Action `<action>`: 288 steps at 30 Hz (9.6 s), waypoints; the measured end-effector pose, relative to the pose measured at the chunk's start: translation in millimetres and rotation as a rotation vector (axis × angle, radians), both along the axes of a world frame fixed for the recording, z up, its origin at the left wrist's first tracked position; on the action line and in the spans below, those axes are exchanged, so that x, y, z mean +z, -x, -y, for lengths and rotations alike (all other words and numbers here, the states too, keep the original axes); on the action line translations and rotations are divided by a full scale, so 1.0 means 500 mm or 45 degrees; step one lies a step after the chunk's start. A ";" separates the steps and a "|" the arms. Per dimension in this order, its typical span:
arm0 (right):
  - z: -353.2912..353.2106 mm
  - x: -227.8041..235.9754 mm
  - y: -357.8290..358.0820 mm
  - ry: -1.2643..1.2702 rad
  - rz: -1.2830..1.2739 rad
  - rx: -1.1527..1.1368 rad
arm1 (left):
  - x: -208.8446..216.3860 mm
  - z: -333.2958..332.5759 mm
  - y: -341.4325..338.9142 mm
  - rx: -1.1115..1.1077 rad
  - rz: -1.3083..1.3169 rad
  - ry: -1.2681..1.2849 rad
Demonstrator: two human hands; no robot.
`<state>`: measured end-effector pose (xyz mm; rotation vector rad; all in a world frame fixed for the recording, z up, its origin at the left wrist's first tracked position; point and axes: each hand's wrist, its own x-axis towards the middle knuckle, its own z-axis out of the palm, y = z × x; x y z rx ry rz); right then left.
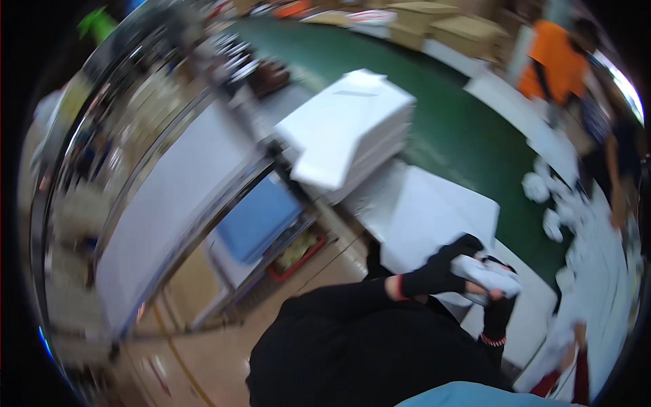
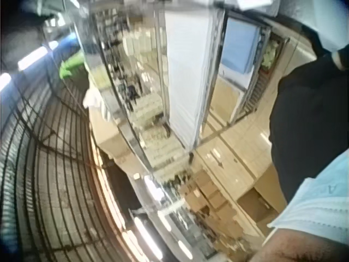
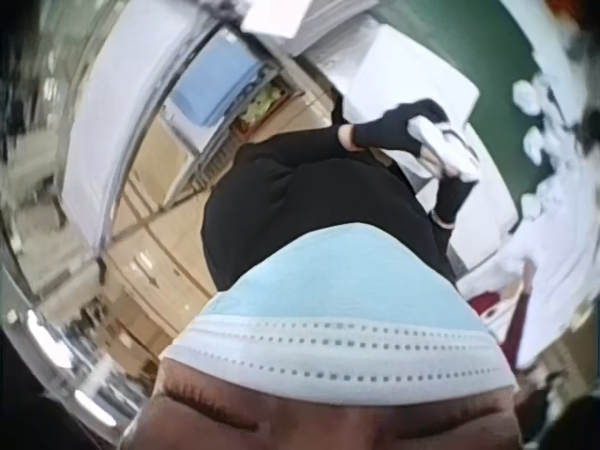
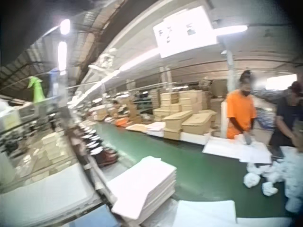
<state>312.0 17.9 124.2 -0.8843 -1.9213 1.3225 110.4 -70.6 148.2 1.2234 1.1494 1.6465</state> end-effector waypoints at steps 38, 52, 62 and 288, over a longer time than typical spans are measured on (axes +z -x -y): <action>0.055 0.090 0.030 0.276 -0.223 0.180 | 0.009 0.002 0.008 -0.395 0.042 0.398; 0.078 0.121 0.011 0.328 -0.427 0.382 | -0.021 -0.009 0.025 -0.671 -0.087 0.086; 0.061 0.127 0.011 0.448 -0.493 0.292 | 0.030 0.009 0.008 -0.501 0.064 0.122; -0.164 -0.292 -0.381 -0.338 0.782 0.054 | -0.309 -0.098 0.278 0.038 -1.913 0.192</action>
